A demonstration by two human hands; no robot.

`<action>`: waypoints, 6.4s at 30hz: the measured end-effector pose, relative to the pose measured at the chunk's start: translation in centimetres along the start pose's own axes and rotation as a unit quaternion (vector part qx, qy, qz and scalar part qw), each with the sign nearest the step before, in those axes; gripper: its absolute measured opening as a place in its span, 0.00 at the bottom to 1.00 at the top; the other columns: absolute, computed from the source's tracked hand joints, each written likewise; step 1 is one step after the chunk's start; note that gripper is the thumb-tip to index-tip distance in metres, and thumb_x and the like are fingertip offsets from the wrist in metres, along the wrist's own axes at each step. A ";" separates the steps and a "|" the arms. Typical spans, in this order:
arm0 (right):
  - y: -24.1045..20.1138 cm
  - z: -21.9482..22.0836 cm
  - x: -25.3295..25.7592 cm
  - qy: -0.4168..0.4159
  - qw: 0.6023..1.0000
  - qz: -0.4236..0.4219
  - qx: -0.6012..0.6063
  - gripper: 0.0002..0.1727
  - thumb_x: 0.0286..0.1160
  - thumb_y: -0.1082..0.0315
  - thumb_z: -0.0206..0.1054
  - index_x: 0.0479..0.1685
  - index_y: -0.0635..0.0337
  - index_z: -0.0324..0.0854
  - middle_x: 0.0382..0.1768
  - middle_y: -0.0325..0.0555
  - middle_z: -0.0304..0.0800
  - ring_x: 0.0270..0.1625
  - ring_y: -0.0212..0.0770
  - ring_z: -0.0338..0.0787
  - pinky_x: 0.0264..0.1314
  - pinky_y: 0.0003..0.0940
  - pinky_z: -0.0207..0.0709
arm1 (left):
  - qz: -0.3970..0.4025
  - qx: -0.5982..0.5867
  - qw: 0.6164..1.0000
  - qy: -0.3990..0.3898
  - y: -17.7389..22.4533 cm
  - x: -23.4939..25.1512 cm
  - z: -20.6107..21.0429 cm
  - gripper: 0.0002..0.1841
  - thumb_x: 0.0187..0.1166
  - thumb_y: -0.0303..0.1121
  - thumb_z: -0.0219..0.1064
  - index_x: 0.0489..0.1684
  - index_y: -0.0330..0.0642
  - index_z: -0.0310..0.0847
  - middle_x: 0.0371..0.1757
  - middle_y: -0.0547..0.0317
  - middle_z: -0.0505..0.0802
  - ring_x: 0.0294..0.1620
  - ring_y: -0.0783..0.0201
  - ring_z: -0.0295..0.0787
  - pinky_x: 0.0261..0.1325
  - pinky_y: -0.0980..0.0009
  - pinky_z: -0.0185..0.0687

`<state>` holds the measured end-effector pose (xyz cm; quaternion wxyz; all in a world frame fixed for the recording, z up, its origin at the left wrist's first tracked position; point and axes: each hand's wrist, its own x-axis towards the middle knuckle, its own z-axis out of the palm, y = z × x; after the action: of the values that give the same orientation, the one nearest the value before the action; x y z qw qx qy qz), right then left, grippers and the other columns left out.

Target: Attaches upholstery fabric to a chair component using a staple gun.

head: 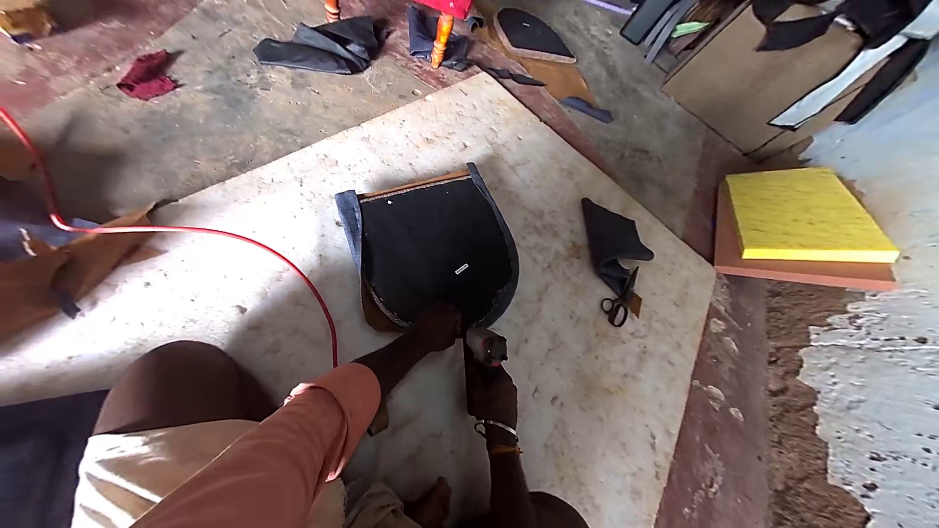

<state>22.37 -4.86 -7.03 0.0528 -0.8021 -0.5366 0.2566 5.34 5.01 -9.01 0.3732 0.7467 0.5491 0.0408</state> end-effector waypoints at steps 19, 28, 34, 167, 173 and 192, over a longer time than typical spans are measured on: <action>0.4 0.3 -1.3 -0.016 1.000 -0.003 -0.007 0.21 0.76 0.46 0.68 0.58 0.50 0.88 0.42 0.45 0.96 0.46 0.47 0.96 0.51 0.56 0.86 | -0.046 -0.013 0.998 0.047 -0.6 -1.3 1.0 0.10 0.81 0.40 0.66 0.49 0.49 0.92 0.73 0.58 0.83 0.82 0.47 0.67 0.77 0.46 0.74; 0.0 0.8 -1.6 -0.008 1.000 0.002 0.004 0.22 0.76 0.47 0.68 0.60 0.51 0.87 0.43 0.47 0.96 0.48 0.48 0.96 0.53 0.56 0.86 | -0.009 -0.004 0.998 0.060 -1.6 -1.0 0.1 0.14 0.86 0.41 0.64 0.56 0.41 0.88 0.72 0.49 0.83 0.77 0.46 0.77 0.78 0.49 0.77; -0.3 1.5 -2.1 -0.018 0.999 -0.010 0.033 0.20 0.74 0.49 0.71 0.57 0.50 0.88 0.40 0.45 0.96 0.45 0.46 0.96 0.51 0.55 0.86 | 0.042 -0.067 0.994 0.079 -3.9 -0.6 -0.5 0.12 0.87 0.36 0.63 0.56 0.39 0.86 0.68 0.46 0.85 0.70 0.49 0.83 0.75 0.52 0.79; 4.9 -4.1 4.3 -0.009 0.992 0.022 0.126 0.21 0.77 0.47 0.71 0.50 0.58 0.87 0.36 0.55 0.92 0.42 0.56 0.93 0.47 0.62 0.83 | -0.043 0.050 0.997 0.043 6.3 5.6 2.8 0.16 0.86 0.47 0.64 0.45 0.44 0.90 0.87 0.65 0.73 0.82 0.54 0.74 0.83 0.35 0.61; 3.9 -4.0 4.2 -0.015 0.997 0.025 0.078 0.20 0.78 0.47 0.69 0.55 0.54 0.86 0.37 0.53 0.93 0.43 0.56 0.94 0.48 0.61 0.84 | -0.069 0.068 0.995 0.028 6.5 5.5 2.7 0.16 0.86 0.47 0.63 0.48 0.45 0.90 0.86 0.68 0.74 0.76 0.55 0.80 0.71 0.42 0.80; 4.7 -3.1 3.1 -0.011 0.996 0.017 0.081 0.22 0.74 0.46 0.69 0.55 0.54 0.87 0.41 0.48 0.95 0.47 0.47 0.95 0.54 0.54 0.85 | 0.000 0.098 0.994 -0.041 4.6 5.0 0.5 0.18 0.85 0.51 0.62 0.53 0.48 0.89 0.91 0.73 0.68 0.86 0.60 0.70 0.89 0.40 0.53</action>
<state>28.65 -3.44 -7.14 0.1073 -0.8014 -0.5006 0.3092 11.19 8.47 -8.40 0.3204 0.7808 0.5346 -0.0435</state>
